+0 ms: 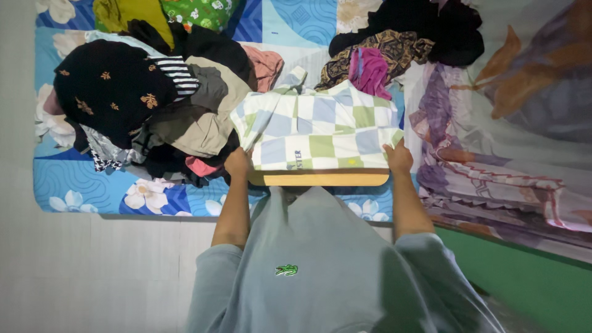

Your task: The person picks up a shirt from a pile on a bed, spreads it out on a small wooden tray, folds it into a square by hand, and places it into an open closet shelf.

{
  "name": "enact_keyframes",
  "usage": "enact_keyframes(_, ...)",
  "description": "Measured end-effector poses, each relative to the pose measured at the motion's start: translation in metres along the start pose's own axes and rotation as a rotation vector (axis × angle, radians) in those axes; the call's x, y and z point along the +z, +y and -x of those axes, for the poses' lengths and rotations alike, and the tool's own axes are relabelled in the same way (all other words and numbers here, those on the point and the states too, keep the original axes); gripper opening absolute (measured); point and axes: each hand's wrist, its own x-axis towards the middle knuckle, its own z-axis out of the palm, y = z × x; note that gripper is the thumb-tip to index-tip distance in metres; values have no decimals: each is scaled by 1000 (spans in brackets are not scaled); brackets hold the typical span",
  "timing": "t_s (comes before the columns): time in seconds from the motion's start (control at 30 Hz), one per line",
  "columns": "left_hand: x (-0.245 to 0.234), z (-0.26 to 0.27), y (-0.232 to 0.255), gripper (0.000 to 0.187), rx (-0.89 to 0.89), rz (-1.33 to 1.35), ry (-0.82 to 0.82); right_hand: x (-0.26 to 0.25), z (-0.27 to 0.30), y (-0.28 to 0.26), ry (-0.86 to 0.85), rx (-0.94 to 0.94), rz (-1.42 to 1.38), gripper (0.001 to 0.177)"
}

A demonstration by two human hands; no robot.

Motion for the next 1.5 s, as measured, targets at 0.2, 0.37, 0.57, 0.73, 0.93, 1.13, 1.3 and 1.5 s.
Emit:
enact_keyframes(0.2, 5, 21, -6, 38, 33, 24, 161, -1, 13, 9, 27, 62, 33, 68)
enact_keyframes(0.37, 11, 33, -3, 26, 25, 181, 436, 20, 23, 25, 96, -20, -352, 70)
enact_keyframes(0.57, 20, 34, 8, 40, -34, 854, 246, 28, 19, 34, -16, 87, -291, 63)
enact_keyframes(0.73, 14, 28, 0, 57, 35, 410, 164, 8, 27, 17, -57, 237, -103, 62)
enact_keyframes(0.93, 4, 21, -11, 48, -19, 240, 199, 18, 39, -1, 310, 181, -132, 63)
enact_keyframes(1.13, 6, 33, -9, 22, 224, 191, 393, 59, 39, -52, 212, -526, -46, 50)
enact_keyframes(1.3, 16, 44, 0, 23, 286, 323, 468, 92, 67, -116, -177, -848, -254, 52)
enact_keyframes(1.5, 21, 46, 9, 25, 258, 590, 314, 109, 75, -212, -390, -986, -133, 58)
